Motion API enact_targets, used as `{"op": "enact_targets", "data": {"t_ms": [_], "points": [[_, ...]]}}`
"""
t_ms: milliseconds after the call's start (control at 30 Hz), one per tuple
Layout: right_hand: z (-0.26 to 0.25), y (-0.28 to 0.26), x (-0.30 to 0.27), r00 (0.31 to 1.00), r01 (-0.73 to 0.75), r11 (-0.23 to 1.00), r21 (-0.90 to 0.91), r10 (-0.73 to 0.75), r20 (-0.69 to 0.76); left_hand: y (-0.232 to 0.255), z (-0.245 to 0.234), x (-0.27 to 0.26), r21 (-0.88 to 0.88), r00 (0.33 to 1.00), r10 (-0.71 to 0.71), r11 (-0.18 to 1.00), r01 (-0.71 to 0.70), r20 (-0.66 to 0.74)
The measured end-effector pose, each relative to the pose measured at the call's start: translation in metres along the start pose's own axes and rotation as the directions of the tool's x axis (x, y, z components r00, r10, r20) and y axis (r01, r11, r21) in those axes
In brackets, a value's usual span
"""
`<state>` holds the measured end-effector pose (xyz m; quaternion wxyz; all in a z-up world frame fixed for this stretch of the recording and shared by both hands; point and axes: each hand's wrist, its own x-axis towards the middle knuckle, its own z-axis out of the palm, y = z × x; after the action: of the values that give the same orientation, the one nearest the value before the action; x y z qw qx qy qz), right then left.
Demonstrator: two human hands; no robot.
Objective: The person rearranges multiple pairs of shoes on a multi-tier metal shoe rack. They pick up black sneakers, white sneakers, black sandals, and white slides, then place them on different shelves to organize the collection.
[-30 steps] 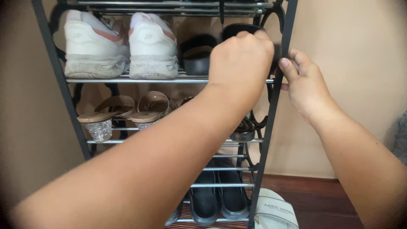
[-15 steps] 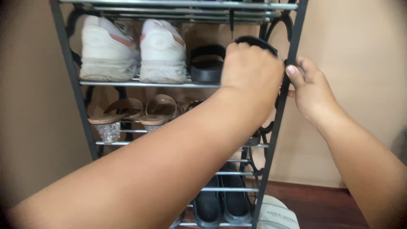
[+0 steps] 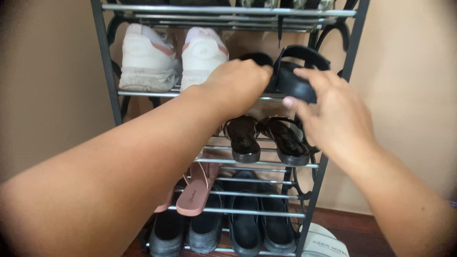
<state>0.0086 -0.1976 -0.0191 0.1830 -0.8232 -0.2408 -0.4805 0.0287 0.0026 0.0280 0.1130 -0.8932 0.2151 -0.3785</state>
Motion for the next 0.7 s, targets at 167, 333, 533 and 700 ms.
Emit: {"op": "enact_targets", "data": {"t_ms": [167, 333, 533, 700], "points": [[-0.004, 0.018, 0.001, 0.989, 0.086, 0.969, 0.233, -0.055, -0.136, 0.005, 0.002, -0.003, 0.102, 0.965, -0.051, 0.992, 0.08, -0.259], [-0.003, 0.025, 0.0, 0.984, -0.065, 0.931, 0.358, 0.119, -0.132, 0.02, 0.01, -0.009, 0.058, 0.939, -0.158, 0.981, 0.184, -0.307], [0.003, 0.014, 0.02, 0.982, 0.062, 0.994, 0.088, -0.046, -0.181, 0.041, 0.007, -0.008, 0.149, 0.972, -0.15, 0.973, 0.178, -0.179], [0.001, -0.006, 0.047, 0.998, -0.057, 0.987, -0.148, 0.054, -0.023, 0.048, 0.0, 0.0, 0.252, 0.975, -0.216, 0.942, 0.222, -0.052]]}}
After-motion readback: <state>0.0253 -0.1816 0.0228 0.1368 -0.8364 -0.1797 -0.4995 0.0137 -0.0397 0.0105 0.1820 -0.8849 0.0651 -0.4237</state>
